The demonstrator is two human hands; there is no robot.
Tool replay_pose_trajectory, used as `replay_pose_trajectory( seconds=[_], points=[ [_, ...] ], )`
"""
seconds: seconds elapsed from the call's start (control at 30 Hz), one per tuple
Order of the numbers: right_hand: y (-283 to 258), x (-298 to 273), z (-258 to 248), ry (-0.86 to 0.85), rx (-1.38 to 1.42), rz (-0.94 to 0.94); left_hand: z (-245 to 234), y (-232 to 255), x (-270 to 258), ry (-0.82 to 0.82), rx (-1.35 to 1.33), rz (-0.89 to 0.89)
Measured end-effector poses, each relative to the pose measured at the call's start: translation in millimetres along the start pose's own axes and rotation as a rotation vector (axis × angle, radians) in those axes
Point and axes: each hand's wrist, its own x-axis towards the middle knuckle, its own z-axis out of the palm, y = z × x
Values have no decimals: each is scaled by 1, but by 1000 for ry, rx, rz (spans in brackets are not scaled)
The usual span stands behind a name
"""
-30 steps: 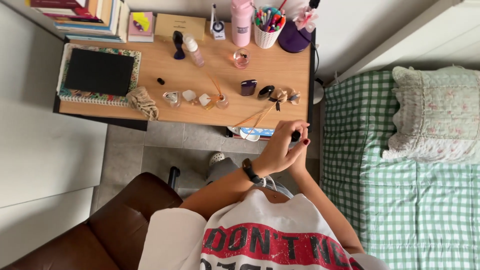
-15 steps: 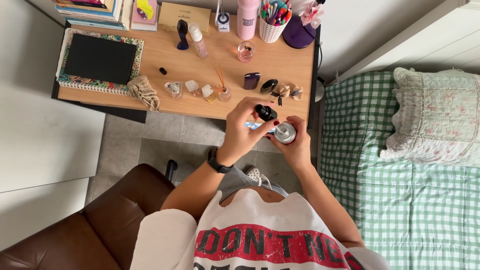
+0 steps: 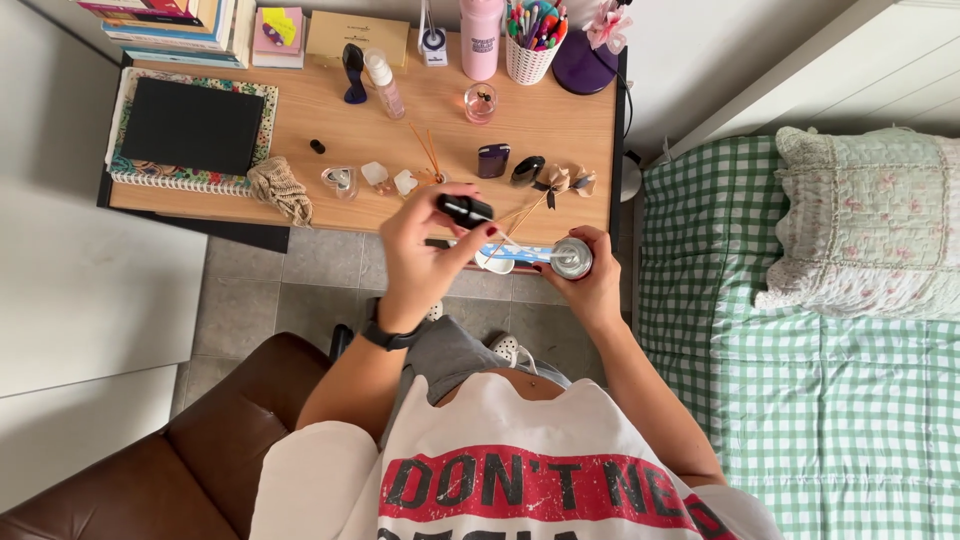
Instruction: The person assembles a reed diffuser by pouring liquids from two bottles into a small glass jar, then inserting reed sticks. They handle a decorative paper flower and place the finished diffuser on a wall shelf.
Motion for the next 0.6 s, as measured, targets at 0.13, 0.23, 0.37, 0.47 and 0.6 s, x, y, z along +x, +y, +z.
replay_pose_trajectory(
  seconds=[0.13,0.23,0.37,0.47,0.6],
  points=[
    [1,3,-1,-22,-7,-21,-16,4,-1,24,29,-28],
    [0,6,3,-46,-7,6,-29,3,-4,78,-11,-115],
    [4,11,14,-73,-8,59,-59,-11,-6,237,-100,-238],
    [6,14,27,-95,4,113,-97,-16,-4,383,-116,-303],
    [15,20,46,-148,102,114,-153,-46,7,566,-85,-377]
  ],
)
